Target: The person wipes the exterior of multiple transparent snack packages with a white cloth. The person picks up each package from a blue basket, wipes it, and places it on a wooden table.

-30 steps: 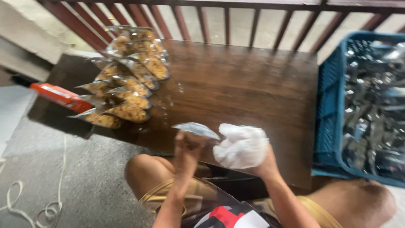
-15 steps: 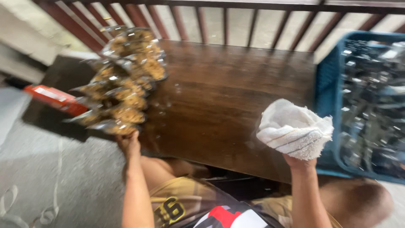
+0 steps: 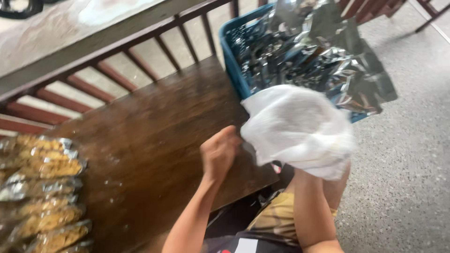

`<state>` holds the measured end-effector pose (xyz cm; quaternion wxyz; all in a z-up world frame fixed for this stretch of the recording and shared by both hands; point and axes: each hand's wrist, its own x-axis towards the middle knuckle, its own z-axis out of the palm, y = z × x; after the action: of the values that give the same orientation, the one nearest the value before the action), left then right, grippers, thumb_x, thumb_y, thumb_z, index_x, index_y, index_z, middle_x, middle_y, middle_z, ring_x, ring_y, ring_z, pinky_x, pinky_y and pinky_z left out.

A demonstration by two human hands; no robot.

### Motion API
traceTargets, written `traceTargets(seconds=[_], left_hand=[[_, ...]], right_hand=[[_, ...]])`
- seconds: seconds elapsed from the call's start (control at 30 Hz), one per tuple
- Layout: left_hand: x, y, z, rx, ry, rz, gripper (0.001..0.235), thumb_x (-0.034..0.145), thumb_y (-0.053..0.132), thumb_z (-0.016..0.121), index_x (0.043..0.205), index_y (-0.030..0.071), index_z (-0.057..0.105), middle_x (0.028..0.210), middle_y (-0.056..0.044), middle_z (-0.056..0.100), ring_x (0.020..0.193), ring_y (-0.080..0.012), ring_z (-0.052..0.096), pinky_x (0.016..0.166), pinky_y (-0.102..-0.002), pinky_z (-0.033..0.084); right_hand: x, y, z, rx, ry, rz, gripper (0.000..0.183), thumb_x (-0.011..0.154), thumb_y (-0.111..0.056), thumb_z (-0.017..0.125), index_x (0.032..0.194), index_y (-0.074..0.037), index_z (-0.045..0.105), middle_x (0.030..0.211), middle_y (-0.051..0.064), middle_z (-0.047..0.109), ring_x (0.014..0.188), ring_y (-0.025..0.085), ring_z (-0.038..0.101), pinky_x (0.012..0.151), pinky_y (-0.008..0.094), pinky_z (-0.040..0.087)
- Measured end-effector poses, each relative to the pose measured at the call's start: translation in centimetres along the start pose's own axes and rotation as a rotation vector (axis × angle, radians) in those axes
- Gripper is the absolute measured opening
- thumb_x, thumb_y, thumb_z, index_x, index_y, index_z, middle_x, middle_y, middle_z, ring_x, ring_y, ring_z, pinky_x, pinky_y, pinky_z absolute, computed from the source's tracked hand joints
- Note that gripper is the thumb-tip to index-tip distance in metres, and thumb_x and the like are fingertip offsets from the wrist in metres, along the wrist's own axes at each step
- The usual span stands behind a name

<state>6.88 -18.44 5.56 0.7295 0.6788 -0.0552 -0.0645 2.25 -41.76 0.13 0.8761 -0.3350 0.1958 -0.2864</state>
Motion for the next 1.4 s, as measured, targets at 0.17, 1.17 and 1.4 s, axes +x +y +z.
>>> traceTargets(seconds=[0.17,1.17,1.4], left_hand=[[8.7,1.1,15.9,0.464,-0.561,0.807,0.022,0.104,0.02,0.063,0.124,0.011,0.067,0.13,-0.01,0.064,0.125,-0.0322,0.061,0.109,-0.042,0.048],[-2.1,7.3,-8.9,-0.19,0.007,-0.041,0.021,0.087,0.015,0.084,0.084,0.003,0.068,0.092,-0.006,0.068,0.075,-0.0084,0.056,0.065,-0.022,0.046],[-6.4,2.4,-15.1,0.373,0.26,-0.047,0.044,0.089,0.025,0.084,0.068,0.0,0.053,0.097,-0.011,0.063,0.077,-0.0101,0.049,0.065,-0.026,0.042]], right_hand=[[2.7,-7.1,-5.6,0.014,0.181,-0.224,0.05,0.092,-0.02,0.07,0.137,-0.004,0.055,0.127,0.008,0.064,0.114,0.019,0.064,0.097,0.036,0.054],[-4.1,1.7,4.2,0.028,-0.22,0.145,0.054,0.09,-0.025,0.071,0.138,-0.006,0.056,0.128,0.007,0.065,0.117,0.02,0.064,0.101,0.034,0.052],[-6.8,6.5,9.1,0.016,-0.379,0.331,0.055,0.089,-0.026,0.071,0.138,-0.006,0.056,0.128,0.007,0.066,0.117,0.02,0.064,0.101,0.034,0.052]])
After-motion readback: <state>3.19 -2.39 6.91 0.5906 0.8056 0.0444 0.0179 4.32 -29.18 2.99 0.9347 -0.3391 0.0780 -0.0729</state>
